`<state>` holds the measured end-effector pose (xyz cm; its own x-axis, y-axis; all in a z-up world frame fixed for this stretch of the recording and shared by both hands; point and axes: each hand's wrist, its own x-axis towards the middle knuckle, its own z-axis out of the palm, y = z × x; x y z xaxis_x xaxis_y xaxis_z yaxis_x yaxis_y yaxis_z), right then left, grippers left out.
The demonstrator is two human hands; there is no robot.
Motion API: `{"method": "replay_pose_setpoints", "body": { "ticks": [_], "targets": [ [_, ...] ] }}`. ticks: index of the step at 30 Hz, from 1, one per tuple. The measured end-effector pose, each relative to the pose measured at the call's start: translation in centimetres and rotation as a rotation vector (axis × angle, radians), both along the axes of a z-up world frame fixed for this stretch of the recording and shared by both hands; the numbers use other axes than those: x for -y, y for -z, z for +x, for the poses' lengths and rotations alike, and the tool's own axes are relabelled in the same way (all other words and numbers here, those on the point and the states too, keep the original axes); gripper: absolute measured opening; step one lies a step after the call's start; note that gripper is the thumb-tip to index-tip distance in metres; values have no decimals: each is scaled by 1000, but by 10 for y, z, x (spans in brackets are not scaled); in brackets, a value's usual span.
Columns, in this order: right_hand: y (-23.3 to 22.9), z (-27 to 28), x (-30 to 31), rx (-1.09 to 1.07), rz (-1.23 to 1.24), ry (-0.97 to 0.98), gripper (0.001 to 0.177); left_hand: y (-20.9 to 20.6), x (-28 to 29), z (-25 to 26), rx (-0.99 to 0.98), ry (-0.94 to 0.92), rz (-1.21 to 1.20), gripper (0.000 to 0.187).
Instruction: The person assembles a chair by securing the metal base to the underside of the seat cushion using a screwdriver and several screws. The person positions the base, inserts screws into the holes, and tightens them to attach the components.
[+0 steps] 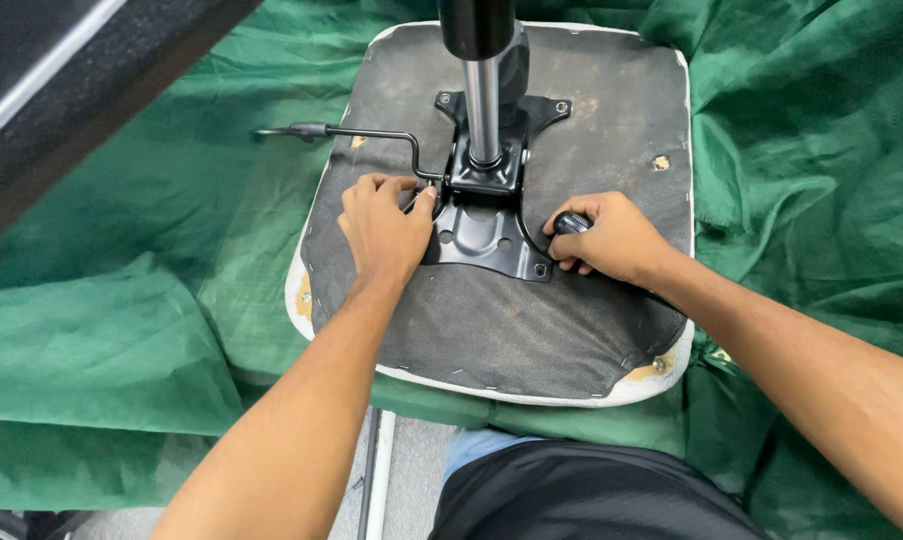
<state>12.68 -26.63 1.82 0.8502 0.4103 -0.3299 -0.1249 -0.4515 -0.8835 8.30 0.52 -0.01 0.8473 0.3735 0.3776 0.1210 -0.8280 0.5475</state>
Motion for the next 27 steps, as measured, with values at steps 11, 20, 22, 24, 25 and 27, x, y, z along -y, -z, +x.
{"method": "replay_pose_setpoints", "body": {
  "ticks": [11, 20, 22, 24, 25, 27],
  "targets": [
    [-6, -2, -1, 4, -27, 4, 25, -24, -18, 22, -428, -203, -305, 22],
    [-4, -4, 0, 15, -9, 10, 25, -26, -14, 32, -359, -150, -57, 22],
    [-4, -5, 0, 20, -12, 14, 25, -26, -18, 31, -331, -164, -121, 19],
    [-3, -5, 0, 20, -20, 14, 25, -29, -20, 26, -219, -162, -166, 17],
    [-3, -5, 0, 19, -16, 17, 25, -30, -20, 19, -122, -153, -179, 18],
    [-3, -5, 0, 17, -8, 18, 25, -34, -17, 2, 20, -101, -248, 19]
  ]
}}
